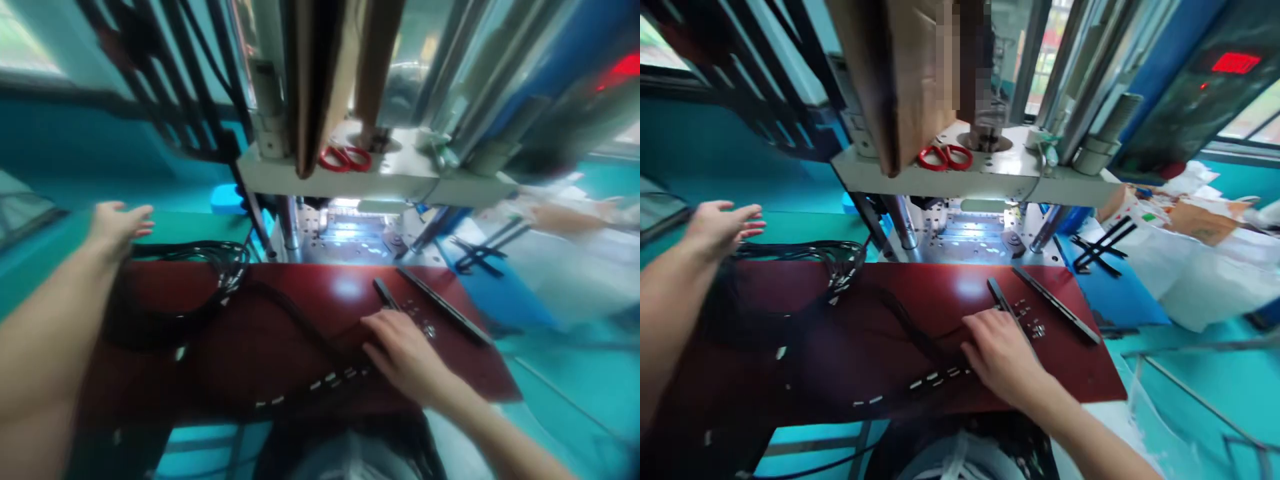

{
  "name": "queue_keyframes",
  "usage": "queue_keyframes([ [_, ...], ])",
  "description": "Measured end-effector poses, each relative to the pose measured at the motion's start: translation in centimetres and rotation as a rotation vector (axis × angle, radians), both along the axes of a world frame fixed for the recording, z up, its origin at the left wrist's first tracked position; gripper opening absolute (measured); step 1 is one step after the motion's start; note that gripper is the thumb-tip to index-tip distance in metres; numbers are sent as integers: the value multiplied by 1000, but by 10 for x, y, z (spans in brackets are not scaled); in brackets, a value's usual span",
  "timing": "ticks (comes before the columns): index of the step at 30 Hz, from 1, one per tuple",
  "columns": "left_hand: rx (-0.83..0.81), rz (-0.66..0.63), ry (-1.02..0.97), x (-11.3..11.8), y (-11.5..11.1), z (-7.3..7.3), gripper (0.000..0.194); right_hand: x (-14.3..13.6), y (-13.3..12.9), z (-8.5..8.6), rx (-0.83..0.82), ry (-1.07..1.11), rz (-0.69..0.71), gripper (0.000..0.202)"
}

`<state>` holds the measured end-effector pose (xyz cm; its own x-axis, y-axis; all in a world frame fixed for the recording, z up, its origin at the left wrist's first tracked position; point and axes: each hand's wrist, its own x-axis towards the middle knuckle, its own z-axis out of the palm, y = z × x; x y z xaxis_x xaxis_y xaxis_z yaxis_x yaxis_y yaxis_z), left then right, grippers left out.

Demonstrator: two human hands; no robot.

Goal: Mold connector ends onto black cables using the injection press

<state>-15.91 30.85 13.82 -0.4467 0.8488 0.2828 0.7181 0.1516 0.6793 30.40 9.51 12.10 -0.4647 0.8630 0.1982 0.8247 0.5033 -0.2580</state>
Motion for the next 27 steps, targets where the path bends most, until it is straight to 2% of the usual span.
queue_keyframes([
  [1, -84, -113, -44, 15, -13, -1, 44, 22, -8, 3, -5, -36, -82, 25],
  [2, -159, -298, -34, 33, -31, -4, 43, 43, -17, 4, -33, -78, -160, 25],
  [4, -229, -639, 221, 74, -74, -14, 42, 77, -39, 1, -171, -140, -269, 29],
  [5, -213, -839, 383, 96, -97, -20, 48, 88, -49, -1, -263, -153, -295, 32],
  [6, -155, -974, 527, 118, -119, -26, 57, 95, -58, -4, -349, -154, -307, 36],
  [8, -71, -1105, 736, 156, -152, -37, 69, 97, -69, -10, -459, -147, -316, 43],
  [10, -4, -1122, 851, 185, -168, -46, 69, 89, -70, -13, -473, -154, -332, 49],
  [13, 32, -1092, 934, 208, -168, -53, 59, 78, -60, -12, -460, -178, -363, 45],
  [16, -19, -1111, 988, 218, -162, -54, 41, 76, -49, -7, -501, -188, -362, 37],
  [20, -80, -1145, 1078, 224, -165, -54, 14, 80, -43, -3, -536, -174, -358, 31],
  [23, -56, -1153, 1145, 227, -169, -57, 18, 79, -41, -1, -576, -118, -392, 27],
  [27, -34, -1157, 1190, 233, -172, -61, 24, 79, -30, 4, -632, -32, -545, 25],
])
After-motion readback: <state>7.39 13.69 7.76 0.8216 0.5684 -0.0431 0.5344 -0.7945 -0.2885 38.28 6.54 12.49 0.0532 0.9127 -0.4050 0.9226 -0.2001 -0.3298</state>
